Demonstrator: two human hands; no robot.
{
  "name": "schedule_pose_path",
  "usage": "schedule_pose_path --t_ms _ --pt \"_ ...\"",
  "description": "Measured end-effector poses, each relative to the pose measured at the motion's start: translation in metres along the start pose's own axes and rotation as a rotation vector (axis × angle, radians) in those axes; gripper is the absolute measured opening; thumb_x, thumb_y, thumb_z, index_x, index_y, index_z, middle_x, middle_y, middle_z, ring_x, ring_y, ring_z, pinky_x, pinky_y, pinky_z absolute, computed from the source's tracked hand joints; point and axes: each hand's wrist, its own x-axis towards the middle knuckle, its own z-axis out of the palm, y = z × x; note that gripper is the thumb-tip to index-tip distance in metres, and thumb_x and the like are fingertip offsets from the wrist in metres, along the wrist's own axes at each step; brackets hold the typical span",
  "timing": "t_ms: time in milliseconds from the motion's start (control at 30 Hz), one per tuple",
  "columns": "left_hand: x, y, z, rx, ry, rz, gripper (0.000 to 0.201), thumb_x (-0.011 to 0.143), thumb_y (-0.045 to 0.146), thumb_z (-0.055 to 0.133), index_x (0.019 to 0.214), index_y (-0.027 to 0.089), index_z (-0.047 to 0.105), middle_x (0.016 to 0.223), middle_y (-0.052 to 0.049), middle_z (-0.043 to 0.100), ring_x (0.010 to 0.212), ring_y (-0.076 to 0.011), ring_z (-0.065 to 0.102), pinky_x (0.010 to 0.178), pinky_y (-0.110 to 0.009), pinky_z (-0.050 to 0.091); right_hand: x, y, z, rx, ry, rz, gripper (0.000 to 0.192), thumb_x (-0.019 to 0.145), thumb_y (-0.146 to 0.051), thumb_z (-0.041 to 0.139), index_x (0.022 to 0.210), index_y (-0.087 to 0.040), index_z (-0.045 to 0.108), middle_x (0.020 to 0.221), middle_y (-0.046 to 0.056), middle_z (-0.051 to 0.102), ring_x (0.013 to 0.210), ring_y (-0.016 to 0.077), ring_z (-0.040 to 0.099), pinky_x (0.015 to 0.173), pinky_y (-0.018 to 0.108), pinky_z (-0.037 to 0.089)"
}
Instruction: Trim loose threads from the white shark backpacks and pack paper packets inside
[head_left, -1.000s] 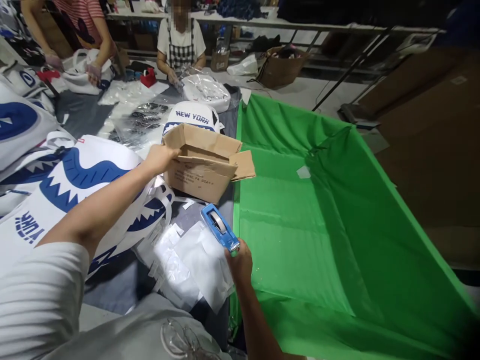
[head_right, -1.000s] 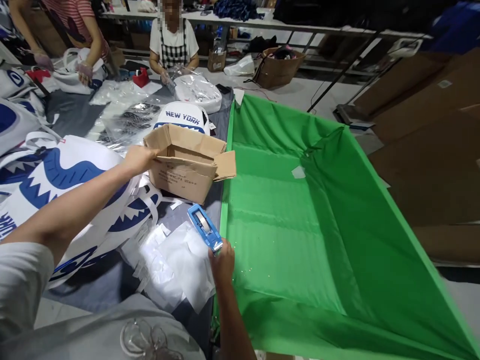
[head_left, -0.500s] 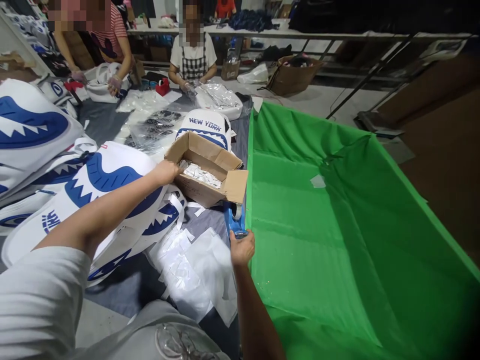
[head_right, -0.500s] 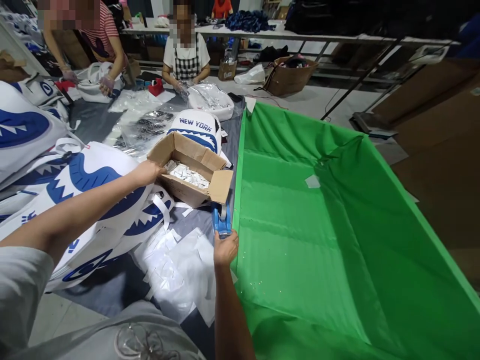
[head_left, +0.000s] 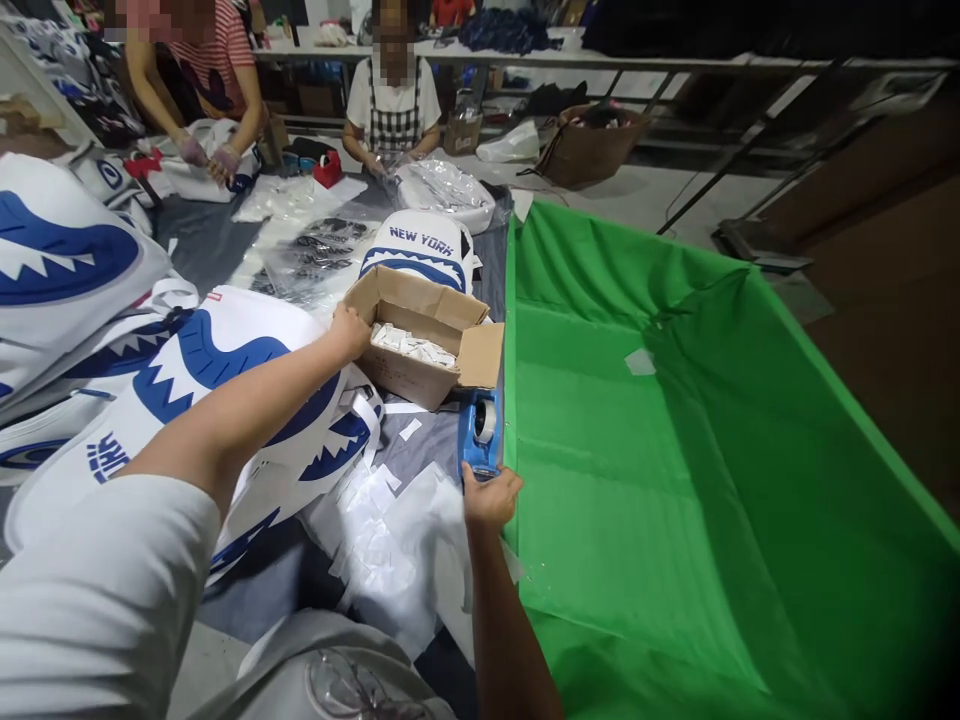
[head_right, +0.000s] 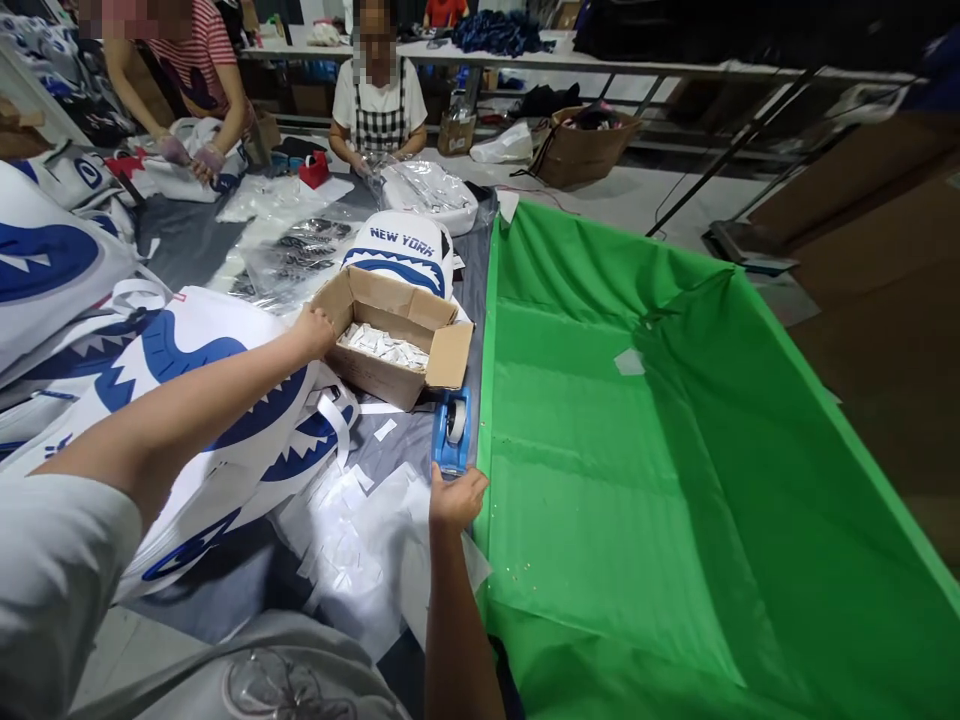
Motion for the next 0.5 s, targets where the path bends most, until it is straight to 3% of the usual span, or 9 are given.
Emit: schedule_pose_path --t_ms 67,133,200,267,367,433,500 --pt "0.002 0.004 -0.002 -0.066 -0.049 0.055 0.048 0.080 0.018 0.067 0.128 0.019 0.067 0.129 -0.020 0.066 0.122 -0.0382 0.057 0.103 -0.053 0.035 0.005 -0.005 -0.019 0.002 0.015 -0.074 0.070 0.081 -0.059 0.061 0.125 -0.005 0.055 0.118 0.029 0.061 0.108 0.0427 0.059 0.092 0.056 0.048" --pt "-0.003 0.007 0.003 -0.169 -0.045 0.167 0.053 0.081 0.025 0.070 0.133 0.026 0.062 0.126 -0.013 0.069 0.118 -0.0329 0.060 0.101 -0.047 0.038 0.020 -0.022 -0.047 0.066 0.121 -0.235 0.074 0.083 -0.057 0.060 0.133 -0.003 0.051 0.126 0.031 0.058 0.118 0.0430 0.055 0.098 0.058 0.045" --pt "-0.011 0.012 0.015 -0.230 0.073 0.230 0.041 0.086 0.024 0.063 0.127 0.023 0.063 0.119 -0.012 0.070 0.113 -0.0296 0.062 0.097 -0.043 0.039 0.048 -0.057 -0.076 0.190 0.206 -0.450 0.066 0.089 -0.049 0.056 0.139 -0.007 0.047 0.134 0.027 0.055 0.125 0.0379 0.052 0.105 0.056 0.042" --pt "-0.019 0.017 0.029 -0.236 0.231 0.237 0.029 0.089 0.018 0.054 0.115 0.018 0.066 0.111 -0.013 0.071 0.109 -0.0287 0.062 0.096 -0.043 0.038 0.084 -0.110 -0.090 0.283 0.129 -0.626 0.047 0.093 -0.039 0.051 0.133 -0.014 0.052 0.126 0.019 0.061 0.116 0.0301 0.059 0.102 0.052 0.046" --pt "-0.024 0.024 0.045 -0.292 0.350 0.250 0.027 0.090 0.015 0.051 0.111 0.015 0.067 0.104 -0.015 0.070 0.108 -0.0298 0.061 0.097 -0.046 0.036 0.137 -0.202 -0.065 0.265 -0.272 -0.801 0.033 0.090 -0.026 0.058 0.121 -0.014 0.060 0.109 0.012 0.069 0.098 0.0235 0.066 0.095 0.044 0.051" --pt "-0.023 0.027 0.051 -0.345 0.394 0.264 0.029 0.088 0.015 0.054 0.114 0.013 0.066 0.105 -0.016 0.069 0.110 -0.0314 0.060 0.099 -0.049 0.035 0.161 -0.253 -0.026 0.126 -0.597 -0.800 0.035 0.085 -0.022 0.068 0.117 -0.009 0.061 0.107 0.012 0.071 0.095 0.0208 0.068 0.092 0.040 0.053" --pt "-0.020 0.028 0.056 -0.395 0.448 0.282 0.033 0.085 0.015 0.057 0.117 0.013 0.065 0.108 -0.016 0.068 0.112 -0.0321 0.058 0.103 -0.052 0.034 0.174 -0.285 0.015 -0.112 -0.771 -0.775 0.044 0.080 -0.021 0.074 0.117 -0.003 0.060 0.116 0.016 0.069 0.099 0.0183 0.068 0.095 0.036 0.050"
